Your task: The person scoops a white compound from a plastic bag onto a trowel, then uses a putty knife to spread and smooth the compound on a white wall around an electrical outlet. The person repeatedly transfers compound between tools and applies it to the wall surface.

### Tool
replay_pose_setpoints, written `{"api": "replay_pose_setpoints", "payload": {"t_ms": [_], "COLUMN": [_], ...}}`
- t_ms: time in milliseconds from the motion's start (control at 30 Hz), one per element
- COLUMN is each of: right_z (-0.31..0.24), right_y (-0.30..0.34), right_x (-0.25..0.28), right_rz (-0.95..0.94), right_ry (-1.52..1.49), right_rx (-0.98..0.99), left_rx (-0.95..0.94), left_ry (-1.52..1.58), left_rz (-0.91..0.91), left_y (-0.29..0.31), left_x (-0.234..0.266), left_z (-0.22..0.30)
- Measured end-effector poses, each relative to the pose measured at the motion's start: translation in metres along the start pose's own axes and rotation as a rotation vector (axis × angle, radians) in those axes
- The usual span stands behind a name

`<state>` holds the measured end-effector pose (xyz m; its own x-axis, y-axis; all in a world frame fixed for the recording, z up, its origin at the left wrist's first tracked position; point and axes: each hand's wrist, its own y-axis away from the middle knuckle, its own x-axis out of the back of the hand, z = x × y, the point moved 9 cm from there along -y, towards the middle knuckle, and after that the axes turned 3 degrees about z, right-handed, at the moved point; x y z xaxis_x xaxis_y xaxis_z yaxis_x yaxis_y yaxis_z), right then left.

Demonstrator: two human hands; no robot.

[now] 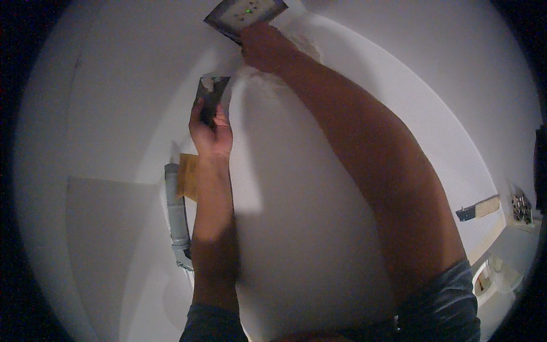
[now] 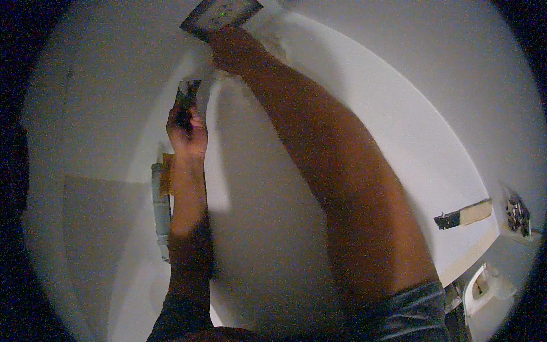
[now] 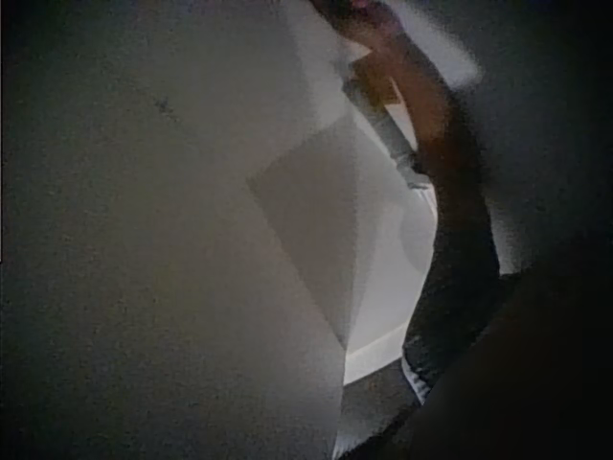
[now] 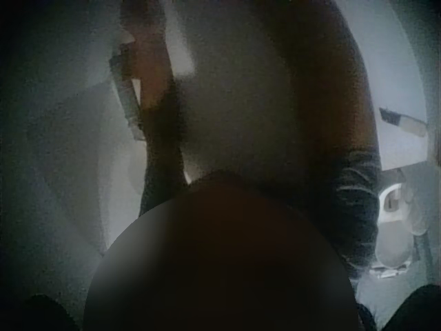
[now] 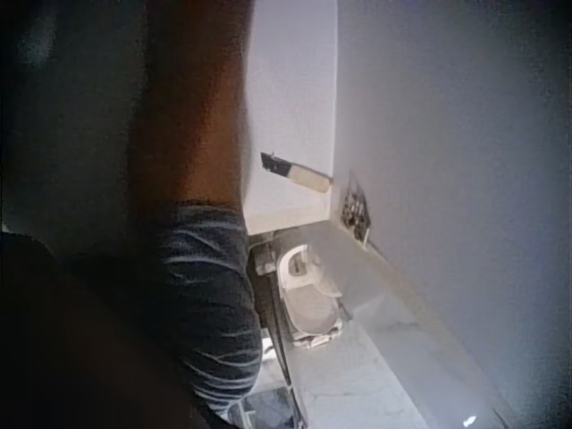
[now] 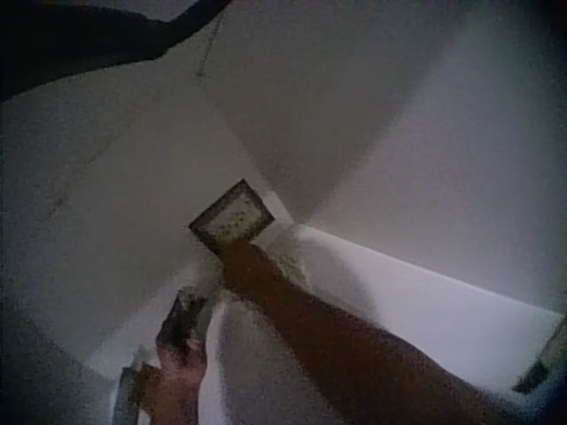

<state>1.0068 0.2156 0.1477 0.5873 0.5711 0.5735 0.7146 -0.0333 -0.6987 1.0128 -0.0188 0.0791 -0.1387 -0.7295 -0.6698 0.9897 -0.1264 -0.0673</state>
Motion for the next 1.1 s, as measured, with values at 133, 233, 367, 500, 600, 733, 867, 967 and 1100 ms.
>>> {"api": "replay_pose_setpoints", "payload": {"t_ms": [133,233,367,500,600,733,867,967,1100], "right_z": [0.013,0.016,0.018,0.049,0.015,0.017,0.037,0.037,0.026], "right_y": [-0.005,-0.005,-0.007,-0.019,-0.01,-0.012,-0.018,-0.015,-0.01], "right_x": [0.001,-0.003,0.001,-0.009,0.003,0.017,0.018,0.024,0.03], "right_rz": [0.088,0.061,0.028,-0.053,-0.095,-0.096,-0.003,0.03,-0.061], "right_ry": [-0.046,-0.04,-0.008,0.029,-0.016,0.01,0.009,-0.081,-0.135], "right_rx": [0.025,0.082,0.103,0.007,0.04,0.03,-0.014,-0.083,-0.008], "left_rx": [-0.023,-0.031,-0.009,-0.015,-0.048,-0.008,-0.03,-0.034,-0.03], "left_ry": [-0.013,-0.033,-0.029,-0.035,-0.023,-0.002,-0.019,-0.013,0.007], "left_rz": [0.016,0.055,-0.009,-0.09,0.015,-0.032,-0.043,-0.04,-0.055], "left_y": [0.001,0.004,0.002,-0.003,0.003,-0.001,0.0,0.002,0.003], "left_x": [-0.007,-0.004,-0.006,-0.023,-0.003,-0.012,-0.02,-0.015,-0.013], "left_z": [-0.003,-0.004,-0.001,-0.008,0.005,0.001,-0.004,-0.001,0.0]}}
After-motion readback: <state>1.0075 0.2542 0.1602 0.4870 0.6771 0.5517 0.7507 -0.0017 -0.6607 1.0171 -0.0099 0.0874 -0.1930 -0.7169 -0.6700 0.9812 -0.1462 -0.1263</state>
